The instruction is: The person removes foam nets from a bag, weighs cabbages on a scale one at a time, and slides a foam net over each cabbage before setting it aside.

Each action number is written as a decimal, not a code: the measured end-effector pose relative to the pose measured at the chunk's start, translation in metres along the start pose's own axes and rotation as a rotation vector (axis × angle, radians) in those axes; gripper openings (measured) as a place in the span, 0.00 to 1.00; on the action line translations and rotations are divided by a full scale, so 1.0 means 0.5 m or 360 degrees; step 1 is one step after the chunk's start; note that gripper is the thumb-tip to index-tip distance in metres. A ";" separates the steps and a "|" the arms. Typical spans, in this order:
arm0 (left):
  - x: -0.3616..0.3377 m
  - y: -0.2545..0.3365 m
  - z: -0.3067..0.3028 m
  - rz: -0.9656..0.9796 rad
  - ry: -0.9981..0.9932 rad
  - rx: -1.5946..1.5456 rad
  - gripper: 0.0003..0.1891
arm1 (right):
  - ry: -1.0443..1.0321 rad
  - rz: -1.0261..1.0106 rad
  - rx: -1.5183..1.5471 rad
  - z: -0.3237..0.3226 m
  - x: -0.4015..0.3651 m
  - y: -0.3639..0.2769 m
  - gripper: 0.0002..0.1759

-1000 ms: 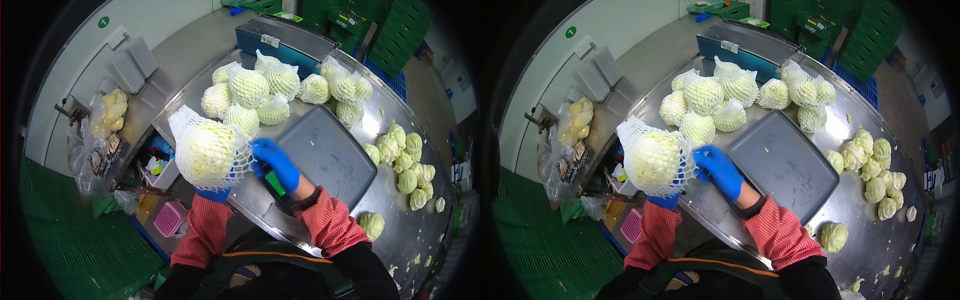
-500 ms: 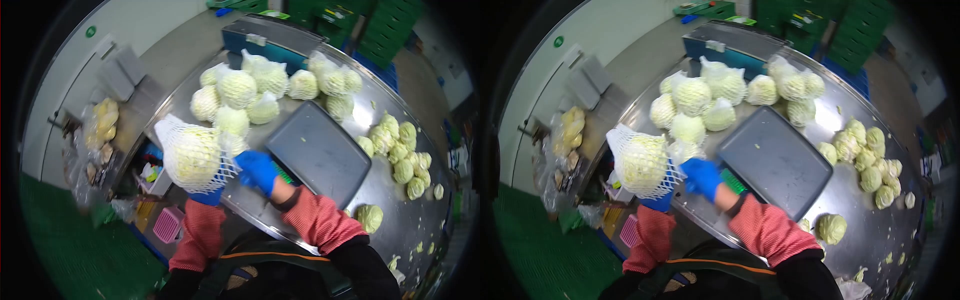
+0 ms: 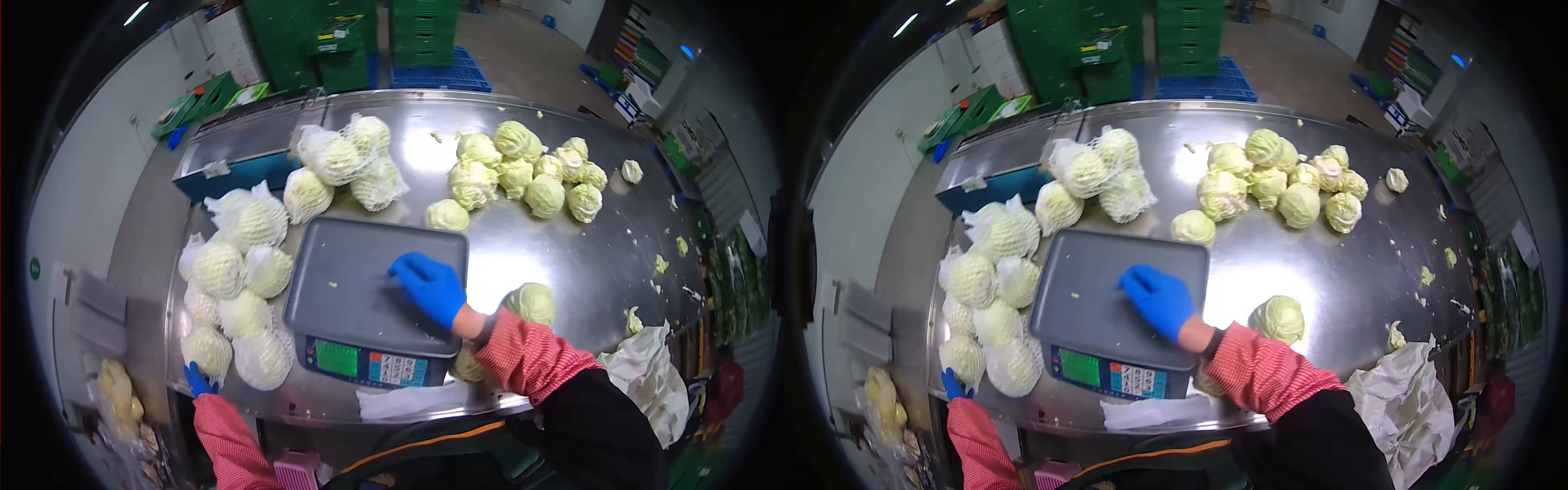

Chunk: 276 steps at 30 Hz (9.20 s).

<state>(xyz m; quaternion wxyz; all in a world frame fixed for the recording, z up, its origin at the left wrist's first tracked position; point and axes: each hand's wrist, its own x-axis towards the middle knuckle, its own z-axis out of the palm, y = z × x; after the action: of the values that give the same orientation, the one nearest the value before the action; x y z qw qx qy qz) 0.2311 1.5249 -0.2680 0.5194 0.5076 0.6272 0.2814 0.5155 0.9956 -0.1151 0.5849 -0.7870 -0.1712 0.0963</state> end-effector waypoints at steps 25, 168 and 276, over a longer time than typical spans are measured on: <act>-1.005 0.193 1.075 0.0162 -0.2370 0.0288 0.36 | 0.0318 0.0425 0.0909 -0.418 0.240 0.335 0.42; -0.411 0.221 0.154 0.0120 -0.1526 -0.1371 0.29 | -0.1183 -0.0235 -0.0232 0.184 -0.097 -0.148 0.25; -0.388 -0.019 0.572 0.0463 -0.1418 0.0998 0.29 | 0.0018 0.1558 -0.1589 -0.803 -0.659 0.531 0.17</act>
<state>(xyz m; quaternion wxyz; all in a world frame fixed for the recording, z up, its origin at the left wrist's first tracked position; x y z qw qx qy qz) 0.4854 1.2919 -0.2917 0.5142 0.7887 0.3243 -0.0914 0.3944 0.4449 -0.2648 0.0434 -0.9488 0.1824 0.2544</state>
